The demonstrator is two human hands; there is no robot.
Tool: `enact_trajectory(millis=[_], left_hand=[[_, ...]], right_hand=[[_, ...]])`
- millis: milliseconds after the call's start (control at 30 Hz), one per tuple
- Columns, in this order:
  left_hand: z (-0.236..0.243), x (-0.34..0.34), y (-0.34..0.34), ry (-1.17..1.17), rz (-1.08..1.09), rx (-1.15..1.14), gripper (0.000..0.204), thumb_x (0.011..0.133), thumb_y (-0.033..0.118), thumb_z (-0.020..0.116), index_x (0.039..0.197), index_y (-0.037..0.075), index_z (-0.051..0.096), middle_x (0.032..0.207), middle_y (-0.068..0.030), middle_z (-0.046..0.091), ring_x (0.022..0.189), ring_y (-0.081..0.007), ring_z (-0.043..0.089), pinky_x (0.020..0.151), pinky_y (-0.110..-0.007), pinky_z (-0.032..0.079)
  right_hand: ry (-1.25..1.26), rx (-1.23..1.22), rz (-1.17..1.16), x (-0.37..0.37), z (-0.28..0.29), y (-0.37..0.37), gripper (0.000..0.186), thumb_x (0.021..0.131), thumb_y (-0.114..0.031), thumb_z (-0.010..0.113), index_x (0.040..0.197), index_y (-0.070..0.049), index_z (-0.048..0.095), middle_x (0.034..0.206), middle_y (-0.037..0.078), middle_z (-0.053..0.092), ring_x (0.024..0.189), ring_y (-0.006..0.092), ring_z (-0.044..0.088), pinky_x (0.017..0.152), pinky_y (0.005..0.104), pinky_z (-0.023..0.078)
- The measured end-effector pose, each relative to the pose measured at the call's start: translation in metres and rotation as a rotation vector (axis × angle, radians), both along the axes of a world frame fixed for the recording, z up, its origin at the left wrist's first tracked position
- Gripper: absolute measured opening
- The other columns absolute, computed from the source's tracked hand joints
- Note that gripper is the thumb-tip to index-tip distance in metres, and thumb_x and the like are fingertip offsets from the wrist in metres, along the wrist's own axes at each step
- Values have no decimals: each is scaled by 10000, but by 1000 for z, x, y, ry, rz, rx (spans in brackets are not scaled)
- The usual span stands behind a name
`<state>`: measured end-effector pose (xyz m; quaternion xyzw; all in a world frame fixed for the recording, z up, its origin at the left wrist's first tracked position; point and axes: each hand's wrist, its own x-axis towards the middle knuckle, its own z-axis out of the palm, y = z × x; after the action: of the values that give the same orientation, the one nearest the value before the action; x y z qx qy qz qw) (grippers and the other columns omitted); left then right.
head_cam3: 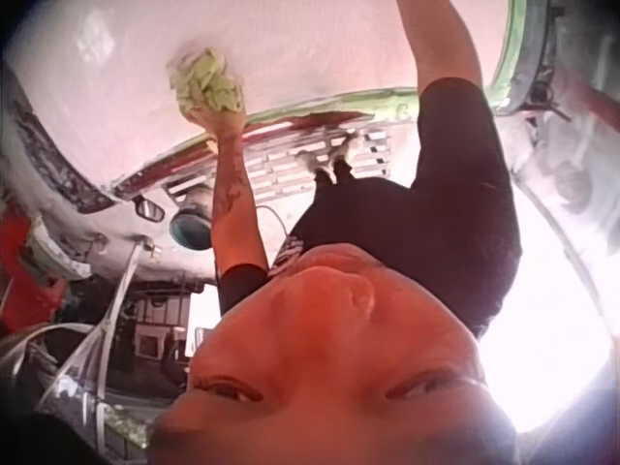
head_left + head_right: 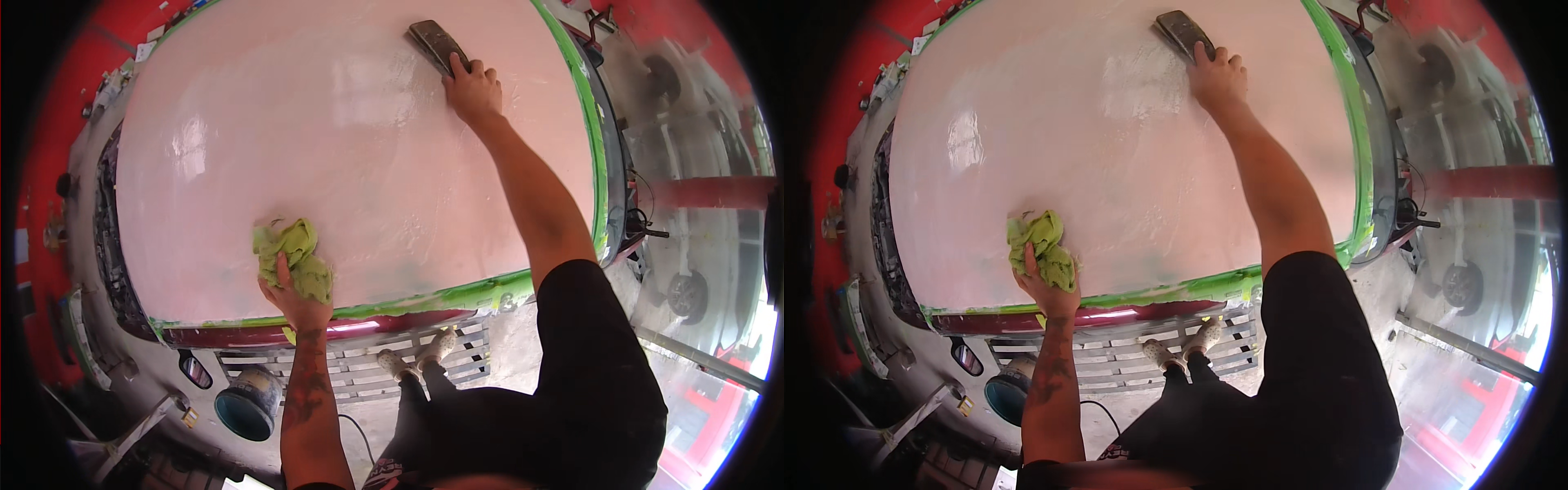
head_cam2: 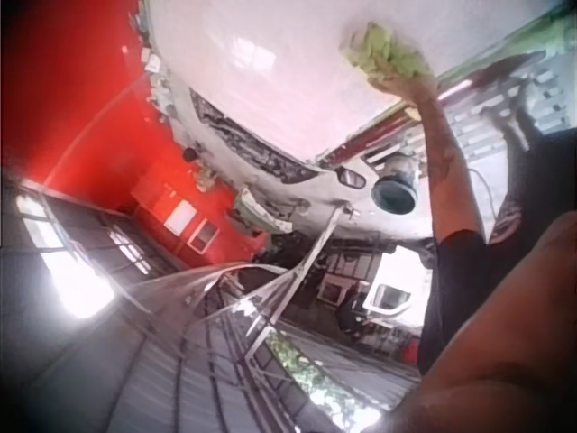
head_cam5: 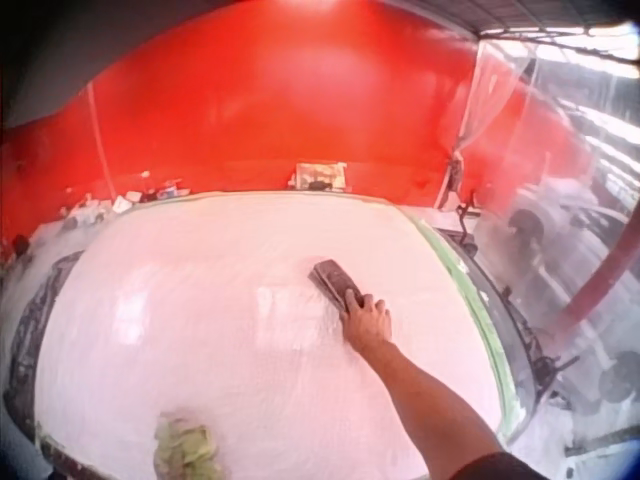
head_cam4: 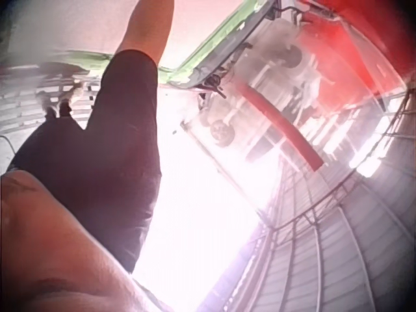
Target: Sanding the roof of a car using a sanding block and a wet cloth.
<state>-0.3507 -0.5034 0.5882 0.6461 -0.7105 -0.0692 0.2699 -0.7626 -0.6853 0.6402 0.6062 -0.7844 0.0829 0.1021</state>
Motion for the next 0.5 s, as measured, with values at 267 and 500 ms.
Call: enact_trajectory(millis=[267,500], left_hand=[[1,21,6,52,61,208,1033,649,263,864,1523,228,313,1487,-346,184,1413,-520,156,1145,-546,266],[8,6,-1,47,40,170,1031,667,263,854,1529,240,289,1504,-319,182,1409,-520,157,1139,-573,267]], right_hand=[[-175,113,461,136,-26,206,609,891,-332,644,1466,-290,447,1317,153,497,1102,369,540,909,518,470],[-76,-21,211,97,3,48,497,919,-313,605,1405,-326,503,1207,157,544,1042,367,546,842,487,476]])
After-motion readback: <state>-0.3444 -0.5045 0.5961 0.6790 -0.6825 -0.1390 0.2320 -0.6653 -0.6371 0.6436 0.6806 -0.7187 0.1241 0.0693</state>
